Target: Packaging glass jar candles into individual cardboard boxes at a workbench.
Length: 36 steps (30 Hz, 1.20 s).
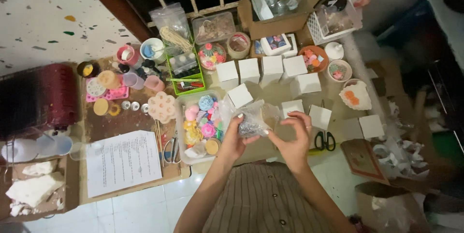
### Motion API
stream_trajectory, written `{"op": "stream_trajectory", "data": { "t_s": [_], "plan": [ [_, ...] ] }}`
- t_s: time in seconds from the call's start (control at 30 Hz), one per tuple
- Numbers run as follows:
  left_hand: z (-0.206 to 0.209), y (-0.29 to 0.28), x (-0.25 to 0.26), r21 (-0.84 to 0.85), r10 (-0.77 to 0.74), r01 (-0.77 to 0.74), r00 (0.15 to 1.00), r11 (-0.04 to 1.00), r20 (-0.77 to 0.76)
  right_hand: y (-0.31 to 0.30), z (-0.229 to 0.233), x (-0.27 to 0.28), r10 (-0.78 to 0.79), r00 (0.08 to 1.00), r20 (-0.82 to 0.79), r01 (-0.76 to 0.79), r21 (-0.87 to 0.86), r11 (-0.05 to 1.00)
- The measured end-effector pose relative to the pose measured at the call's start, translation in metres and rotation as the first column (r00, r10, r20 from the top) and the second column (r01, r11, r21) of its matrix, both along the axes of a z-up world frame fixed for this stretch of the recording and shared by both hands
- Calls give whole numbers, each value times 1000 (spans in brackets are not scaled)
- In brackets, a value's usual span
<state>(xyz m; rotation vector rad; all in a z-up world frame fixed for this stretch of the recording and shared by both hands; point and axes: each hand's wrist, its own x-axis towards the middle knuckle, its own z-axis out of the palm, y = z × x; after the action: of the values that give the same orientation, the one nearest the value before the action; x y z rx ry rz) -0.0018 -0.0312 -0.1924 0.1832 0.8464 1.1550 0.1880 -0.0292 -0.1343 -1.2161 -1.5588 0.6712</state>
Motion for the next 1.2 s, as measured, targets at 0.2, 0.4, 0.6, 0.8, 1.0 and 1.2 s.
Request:
{"op": "stream_trajectory", "data": {
  "t_s": [0.2,0.4,0.6,0.8,1.0,1.2],
  "plan": [
    [24,-6,13,55,68,-72,995,996,69,12,20,-3,115,967,227,-119,3,993],
    [-24,0,12,46,88,-82,982,996,-168,8,25,8,194,968,156,-179,-107,978],
    [-24,0,21,-164,257,-265,964,950,-67,3,-17,26,109,994,6,-106,-180,978],
    [-56,5,-40,89,532,-603,615,793,-582,7,-79,87,-111,955,-274,42,-248,968],
    [-129,31,-108,671,657,-185,-136,718,-741,-14,-65,139,-345,919,-190,271,-332,904],
    [-178,15,-51,353,284,265,266,897,-921,-56,-79,127,-375,927,3,345,-396,851]
  ]
}}
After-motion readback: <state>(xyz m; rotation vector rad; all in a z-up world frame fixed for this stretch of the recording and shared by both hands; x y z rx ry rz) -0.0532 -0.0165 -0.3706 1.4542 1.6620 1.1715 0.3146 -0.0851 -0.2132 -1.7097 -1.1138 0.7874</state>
